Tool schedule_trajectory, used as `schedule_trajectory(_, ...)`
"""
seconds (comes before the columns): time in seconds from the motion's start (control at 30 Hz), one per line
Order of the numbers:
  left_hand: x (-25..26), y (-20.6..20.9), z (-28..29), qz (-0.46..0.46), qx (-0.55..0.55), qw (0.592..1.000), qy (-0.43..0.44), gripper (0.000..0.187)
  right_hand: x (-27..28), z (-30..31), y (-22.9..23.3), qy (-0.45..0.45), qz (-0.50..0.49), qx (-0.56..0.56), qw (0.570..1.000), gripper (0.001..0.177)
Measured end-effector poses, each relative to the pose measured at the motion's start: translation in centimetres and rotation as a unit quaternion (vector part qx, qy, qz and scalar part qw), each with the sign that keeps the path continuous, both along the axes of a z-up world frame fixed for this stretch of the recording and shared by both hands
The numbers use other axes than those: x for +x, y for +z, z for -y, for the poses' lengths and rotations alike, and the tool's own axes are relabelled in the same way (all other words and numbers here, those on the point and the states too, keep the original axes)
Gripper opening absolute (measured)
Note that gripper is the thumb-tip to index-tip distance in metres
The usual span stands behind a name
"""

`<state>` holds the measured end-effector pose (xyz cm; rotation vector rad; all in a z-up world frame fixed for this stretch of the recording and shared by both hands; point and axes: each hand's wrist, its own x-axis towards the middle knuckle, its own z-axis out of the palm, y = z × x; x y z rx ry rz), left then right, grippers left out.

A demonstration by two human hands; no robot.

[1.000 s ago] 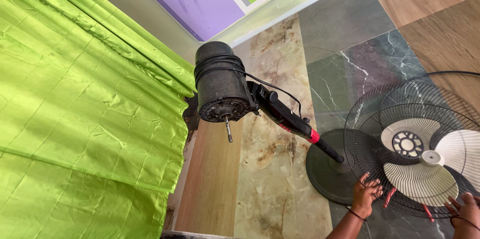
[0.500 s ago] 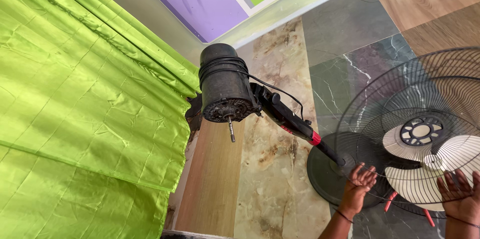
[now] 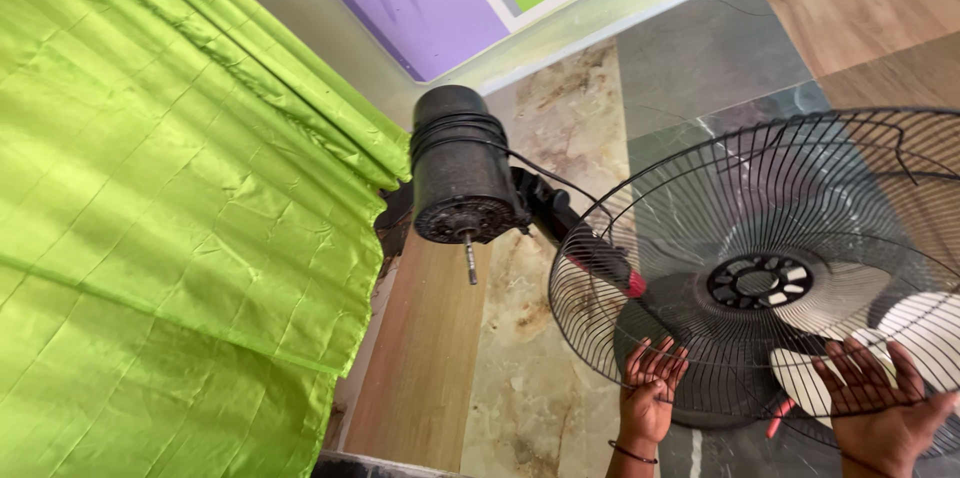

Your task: The person uses pliers to loosen the central nut on a standing fan, then removes the fan blades and the front protective cage. The person places the removed parts on the floor next to the fan.

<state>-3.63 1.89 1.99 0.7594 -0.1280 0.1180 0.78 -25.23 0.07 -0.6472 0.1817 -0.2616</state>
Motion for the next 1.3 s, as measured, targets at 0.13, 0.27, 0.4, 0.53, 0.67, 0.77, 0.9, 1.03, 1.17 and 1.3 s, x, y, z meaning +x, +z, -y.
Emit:
schedule_trajectory(0.13,-0.9,0.8,-2.0,0.000,-0.021,0.998,0.059,0.058,-0.6,-2.3,0.7,-0.014,0.061,-0.013,0.998,0.087)
schedule_trajectory(0.27,-1.9,1.3,-4.2,-0.056,-0.048,0.988,0.134,0.056,-0.8,-5.2,2.0,-0.058,0.011,-0.084,0.995,0.093)
schedule_trajectory(0.4,-2.1,1.5,-5.5,-0.099,-0.061,0.970,0.215,0.054,-0.6,-6.4,2.7,-0.021,0.013,-0.071,0.997,0.095)
schedule_trajectory(0.53,-2.5,2.5,-7.6,-0.030,-0.081,0.969,0.232,0.050,0.4,-8.1,2.2,0.036,0.080,-0.022,0.996,0.092)
schedule_trajectory(0.67,-3.0,4.0,-10.2,-0.060,-0.105,0.950,0.289,0.052,1.5,-11.0,1.8,0.078,0.130,0.092,0.984,0.090)
schedule_trajectory(0.77,-3.3,4.9,-11.6,-0.066,-0.132,0.935,0.322,0.053,1.3,-12.8,2.3,0.069,0.110,0.069,0.989,0.090)
schedule_trajectory(0.9,-3.5,5.8,-13.4,-0.048,-0.148,0.928,0.338,0.056,1.3,-14.7,4.0,0.098,0.137,0.104,0.980,0.089)
schedule_trajectory(1.03,-4.0,6.6,-15.3,-0.015,-0.150,0.927,0.345,0.063,1.4,-17.0,6.3,0.120,0.199,0.148,0.961,0.091)
schedule_trajectory(1.17,-4.0,7.7,-17.2,0.001,-0.139,0.927,0.348,0.069,1.2,-18.3,9.2,0.141,0.179,0.120,0.966,0.095)
schedule_trajectory(1.3,-2.9,9.0,-18.0,0.066,-0.136,0.940,0.304,0.067,1.3,-19.0,13.2,0.143,0.174,0.083,0.971,0.098)
